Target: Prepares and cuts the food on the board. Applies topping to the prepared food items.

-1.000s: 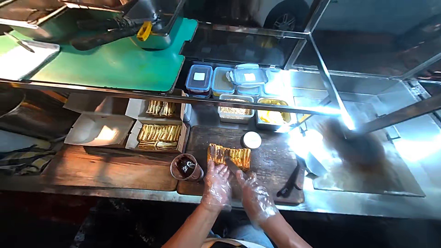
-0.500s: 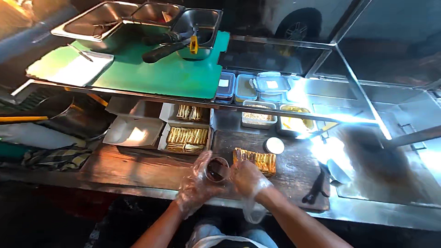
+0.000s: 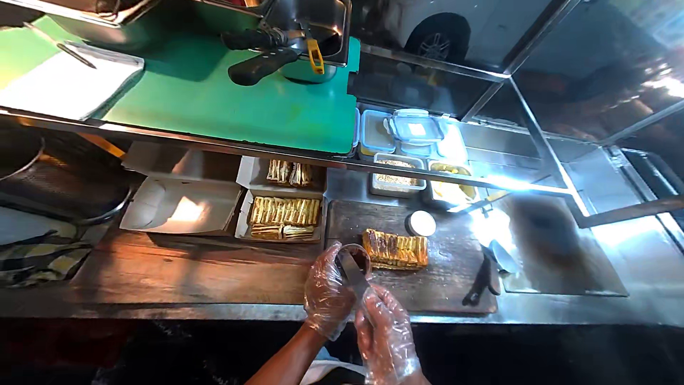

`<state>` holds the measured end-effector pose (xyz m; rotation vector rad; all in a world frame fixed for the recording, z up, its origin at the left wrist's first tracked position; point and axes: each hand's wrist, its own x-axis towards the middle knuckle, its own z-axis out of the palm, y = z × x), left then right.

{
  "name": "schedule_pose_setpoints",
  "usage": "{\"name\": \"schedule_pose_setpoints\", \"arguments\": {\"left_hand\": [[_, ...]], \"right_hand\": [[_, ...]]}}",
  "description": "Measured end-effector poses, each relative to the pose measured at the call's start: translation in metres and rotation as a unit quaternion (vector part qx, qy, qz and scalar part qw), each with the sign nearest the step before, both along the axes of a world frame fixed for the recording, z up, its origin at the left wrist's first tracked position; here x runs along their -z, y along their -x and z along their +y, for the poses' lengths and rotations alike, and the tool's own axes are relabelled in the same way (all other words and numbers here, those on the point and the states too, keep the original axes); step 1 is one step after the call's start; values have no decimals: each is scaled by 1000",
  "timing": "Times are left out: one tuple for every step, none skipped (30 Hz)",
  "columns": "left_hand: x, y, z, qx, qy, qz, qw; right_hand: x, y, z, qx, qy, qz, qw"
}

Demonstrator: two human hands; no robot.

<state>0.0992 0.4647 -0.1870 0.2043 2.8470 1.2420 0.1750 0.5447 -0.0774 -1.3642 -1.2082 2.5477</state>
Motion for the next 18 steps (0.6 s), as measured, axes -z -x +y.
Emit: {"name": "schedule_pose_setpoints", "arguments": {"left_hand": [[1,0,1,-2,9,-1,1000],[0,1,1,-2,17,-12,1000],[-1,1,1,2,16,-21,1000],[0,1,1,6,2,-28,1000],[-1,1,0,12,-20,-30,999],[-4,-1,-4,21,-52,-36,998],[-9,-5,-10,30,-81,-44,995],[-18,-15,-19,38,-99,-52,993],[-31,-28,-29,43,-104,-36,993],[-46,-43,-37,46,-96,-7,994],[-61,-60,-41,50,-99,6,994],[-72,-75,-37,58,-127,-24,990],[-79,-89,-23,61,-196,-102,973],[-83,-97,1,50,-286,-219,931],[-82,-97,31,13,-370,-344,863],[-75,-91,63,-35,-431,-446,784],[-65,-82,91,-91,-473,-505,716],[-51,-72,116,-148,-504,-523,672]], "right_hand": [[7,-6,5,-8,-9,17,1000],[14,-13,12,-22,-17,30,999],[21,-19,18,-41,-24,41,998],[27,-25,25,-65,-26,54,996],[30,-30,34,-94,-19,69,993],[31,-35,43,-121,-4,85,989],[30,-40,55,-142,12,105,984],[29,-46,69,-157,19,125,979],[25,-52,86,-169,-2,135,976],[19,-57,105,-180,-61,128,973],[17,-63,125,-195,-157,111,962],[20,-67,145,-216,-282,84,931],[27,-71,166,-250,-413,57,874],[36,-72,182,-288,-533,27,795],[40,-67,193,-331,-618,-12,713],[36,-55,197,-395,-650,-76,645],[28,-40,196,-470,-630,-144,601],[25,-25,192,-519,-600,-187,580]]}}
